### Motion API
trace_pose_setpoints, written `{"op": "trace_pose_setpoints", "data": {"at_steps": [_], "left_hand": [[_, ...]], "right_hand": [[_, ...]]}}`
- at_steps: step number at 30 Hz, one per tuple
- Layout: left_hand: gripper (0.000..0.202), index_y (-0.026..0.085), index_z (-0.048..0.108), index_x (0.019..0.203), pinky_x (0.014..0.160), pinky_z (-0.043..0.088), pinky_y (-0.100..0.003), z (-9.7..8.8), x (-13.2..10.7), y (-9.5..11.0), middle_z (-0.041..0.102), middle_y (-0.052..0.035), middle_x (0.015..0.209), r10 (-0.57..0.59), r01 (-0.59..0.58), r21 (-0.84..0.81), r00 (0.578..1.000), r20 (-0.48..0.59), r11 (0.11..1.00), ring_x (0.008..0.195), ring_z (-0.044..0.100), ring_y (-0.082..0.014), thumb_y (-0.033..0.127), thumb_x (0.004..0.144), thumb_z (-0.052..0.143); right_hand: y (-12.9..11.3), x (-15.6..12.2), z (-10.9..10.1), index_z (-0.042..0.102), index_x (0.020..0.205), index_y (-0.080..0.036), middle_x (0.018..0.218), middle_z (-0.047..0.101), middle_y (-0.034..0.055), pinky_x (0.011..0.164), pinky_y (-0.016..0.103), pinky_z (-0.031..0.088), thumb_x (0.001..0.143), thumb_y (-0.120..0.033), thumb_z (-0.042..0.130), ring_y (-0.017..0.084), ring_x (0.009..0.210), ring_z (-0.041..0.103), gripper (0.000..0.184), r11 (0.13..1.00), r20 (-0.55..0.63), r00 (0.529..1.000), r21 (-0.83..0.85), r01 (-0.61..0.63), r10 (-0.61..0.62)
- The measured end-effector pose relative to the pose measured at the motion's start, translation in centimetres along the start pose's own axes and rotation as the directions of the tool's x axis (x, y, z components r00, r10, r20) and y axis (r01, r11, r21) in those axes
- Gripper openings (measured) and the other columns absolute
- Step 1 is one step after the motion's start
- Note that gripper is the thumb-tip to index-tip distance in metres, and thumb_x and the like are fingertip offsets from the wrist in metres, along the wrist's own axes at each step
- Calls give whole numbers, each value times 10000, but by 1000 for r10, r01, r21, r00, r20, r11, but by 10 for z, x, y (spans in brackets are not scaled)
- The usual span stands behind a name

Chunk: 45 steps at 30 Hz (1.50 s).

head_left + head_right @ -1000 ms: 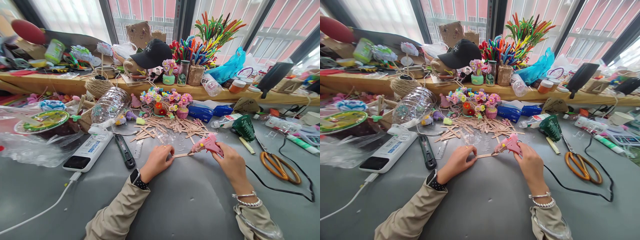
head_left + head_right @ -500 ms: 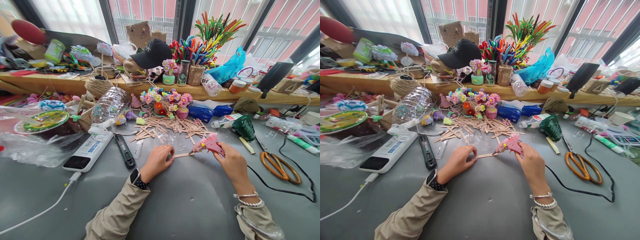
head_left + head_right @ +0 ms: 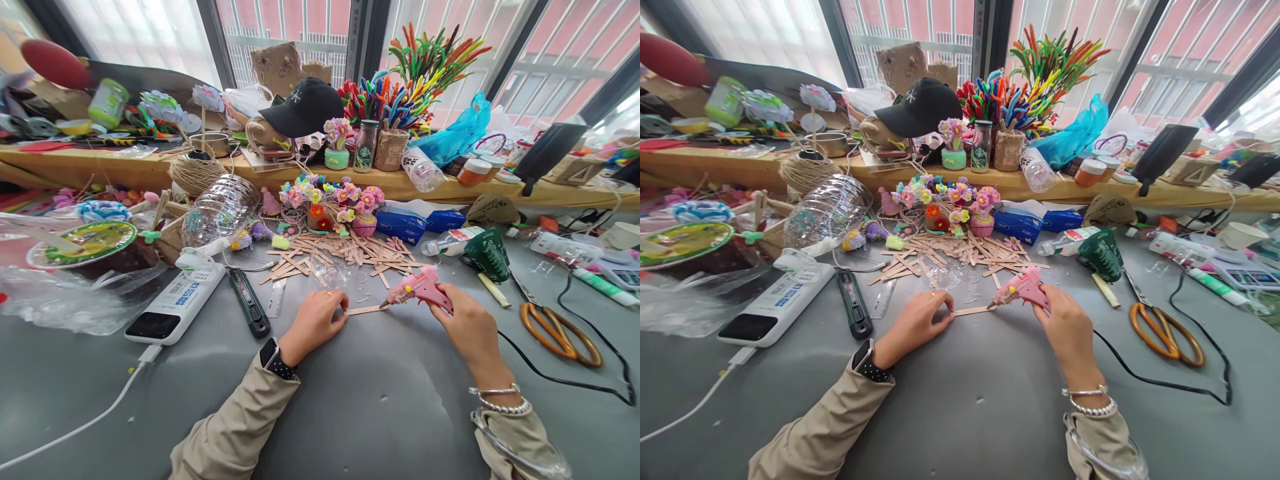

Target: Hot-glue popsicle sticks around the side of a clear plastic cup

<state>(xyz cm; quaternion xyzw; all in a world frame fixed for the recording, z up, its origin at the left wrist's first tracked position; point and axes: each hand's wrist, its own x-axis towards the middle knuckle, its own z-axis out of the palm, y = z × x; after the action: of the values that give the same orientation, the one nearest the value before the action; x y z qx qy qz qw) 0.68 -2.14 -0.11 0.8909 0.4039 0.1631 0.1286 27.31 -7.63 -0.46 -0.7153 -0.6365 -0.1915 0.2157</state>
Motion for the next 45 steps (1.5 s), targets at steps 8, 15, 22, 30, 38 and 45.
{"op": "trace_pose_setpoints", "data": {"at_steps": [8,15,22,30,38,45], "left_hand": [[89,199,473,847,695,357,-284,0,0,0,600,-7,848,-3,3,-7,1000,1,1000,803,543,-168,231,765,459],[88,197,479,846,701,363,-285,0,0,1,600,-10,843,-7,7,-4,1000,6,1000,798,544,-166,229,767,455],[94,196,483,848,702,363,-287,-1,1,0,600,-10,848,-4,4,-11,1000,2,1000,800,542,-168,230,765,455],[94,197,492,843,700,364,-285,-1,0,1,601,-13,834,0,0,-21,1000,-6,1000,788,540,-166,223,764,448],[92,198,484,846,687,360,-281,-1,0,0,599,-7,828,5,-5,-4,1000,-8,1000,780,540,-165,220,763,453],[89,197,485,842,698,362,-280,0,0,0,599,-8,828,5,-5,-9,1000,-15,1000,790,542,-165,222,760,461]], "right_hand": [[1,0,-1,553,930,-196,794,651,48,502,239,337,768,-351,453,174,674,576,245,1000,-3,1000,-9,-7,7],[1,1,-3,552,900,-200,742,636,39,487,238,316,760,-348,458,170,642,561,225,1000,6,1000,-13,-17,17],[2,0,-3,553,909,-198,730,626,31,485,237,314,761,-342,458,166,644,552,227,1000,-15,1000,-10,-6,5],[1,1,-6,559,922,-185,753,624,50,502,248,324,772,-338,444,179,663,552,243,1000,-40,999,-13,25,-26],[0,1,-8,561,917,-190,748,627,36,499,238,329,756,-316,479,172,669,560,220,999,-51,998,-26,24,-25],[1,2,-9,565,905,-187,742,624,37,507,237,329,760,-325,463,168,665,556,224,1000,-58,998,-21,19,-21]]}}
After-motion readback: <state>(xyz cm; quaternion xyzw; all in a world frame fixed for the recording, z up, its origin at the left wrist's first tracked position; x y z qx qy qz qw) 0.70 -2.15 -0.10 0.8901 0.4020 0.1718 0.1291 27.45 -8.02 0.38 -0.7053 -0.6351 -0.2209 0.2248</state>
